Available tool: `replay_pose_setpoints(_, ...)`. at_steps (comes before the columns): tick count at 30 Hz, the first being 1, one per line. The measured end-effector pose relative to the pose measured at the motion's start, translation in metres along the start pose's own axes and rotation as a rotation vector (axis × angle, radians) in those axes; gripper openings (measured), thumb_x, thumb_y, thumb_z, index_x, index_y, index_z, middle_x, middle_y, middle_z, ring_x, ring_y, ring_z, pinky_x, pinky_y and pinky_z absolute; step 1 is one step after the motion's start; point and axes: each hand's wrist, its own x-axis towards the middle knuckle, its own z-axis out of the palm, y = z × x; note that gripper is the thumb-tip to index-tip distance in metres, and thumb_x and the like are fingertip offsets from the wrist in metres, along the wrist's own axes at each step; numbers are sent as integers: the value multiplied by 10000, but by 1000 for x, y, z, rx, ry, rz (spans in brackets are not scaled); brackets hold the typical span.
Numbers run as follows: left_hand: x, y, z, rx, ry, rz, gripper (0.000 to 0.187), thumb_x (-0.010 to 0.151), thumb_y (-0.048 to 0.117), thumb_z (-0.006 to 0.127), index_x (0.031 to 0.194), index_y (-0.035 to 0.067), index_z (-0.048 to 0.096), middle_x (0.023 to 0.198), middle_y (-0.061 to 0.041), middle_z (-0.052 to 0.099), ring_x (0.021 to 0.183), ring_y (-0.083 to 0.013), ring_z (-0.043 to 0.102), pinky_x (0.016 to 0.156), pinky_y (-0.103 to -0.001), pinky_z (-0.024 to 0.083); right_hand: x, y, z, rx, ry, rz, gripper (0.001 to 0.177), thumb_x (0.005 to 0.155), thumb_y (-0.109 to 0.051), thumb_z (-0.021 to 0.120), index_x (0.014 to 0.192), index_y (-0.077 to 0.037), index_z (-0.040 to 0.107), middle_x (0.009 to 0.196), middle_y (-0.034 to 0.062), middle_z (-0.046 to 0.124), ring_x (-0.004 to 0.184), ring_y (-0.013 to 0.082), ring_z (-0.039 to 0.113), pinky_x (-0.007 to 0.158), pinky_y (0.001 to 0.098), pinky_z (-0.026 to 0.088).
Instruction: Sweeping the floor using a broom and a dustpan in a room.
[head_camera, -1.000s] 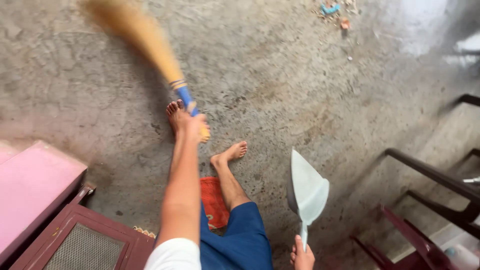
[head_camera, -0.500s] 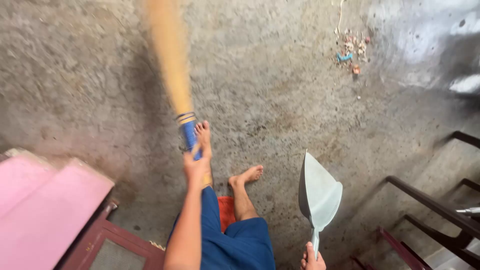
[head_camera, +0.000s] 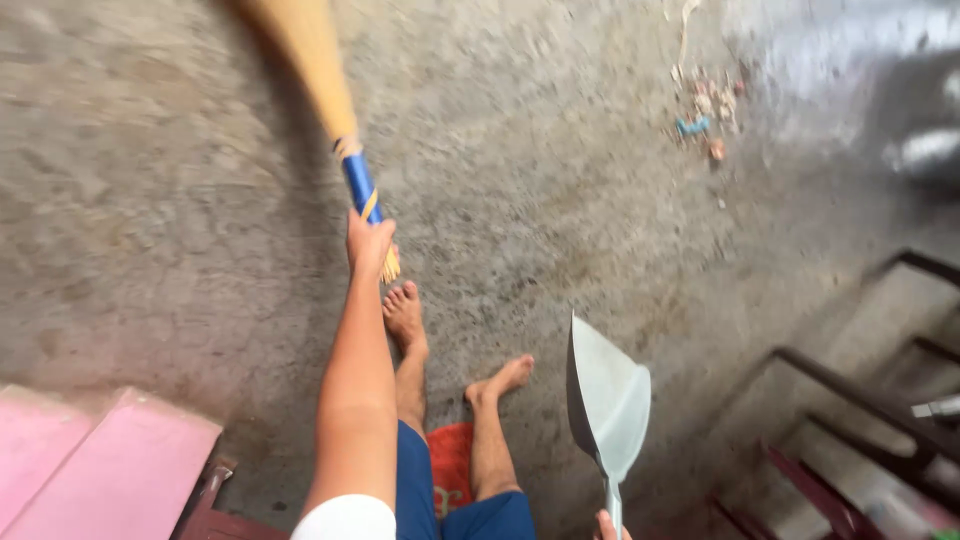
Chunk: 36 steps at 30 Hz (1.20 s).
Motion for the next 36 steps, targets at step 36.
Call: replay_pose_setpoints(36,-454,-389,139,284,-424,-258,435,823,110,727,1195,146,505,649,-55,575,424,-176,551,367,-349,473,-180,28,-110,297,159,453,326,890,-345,745,876,-26,678,601,31,563,442,98,469,387,264,331)
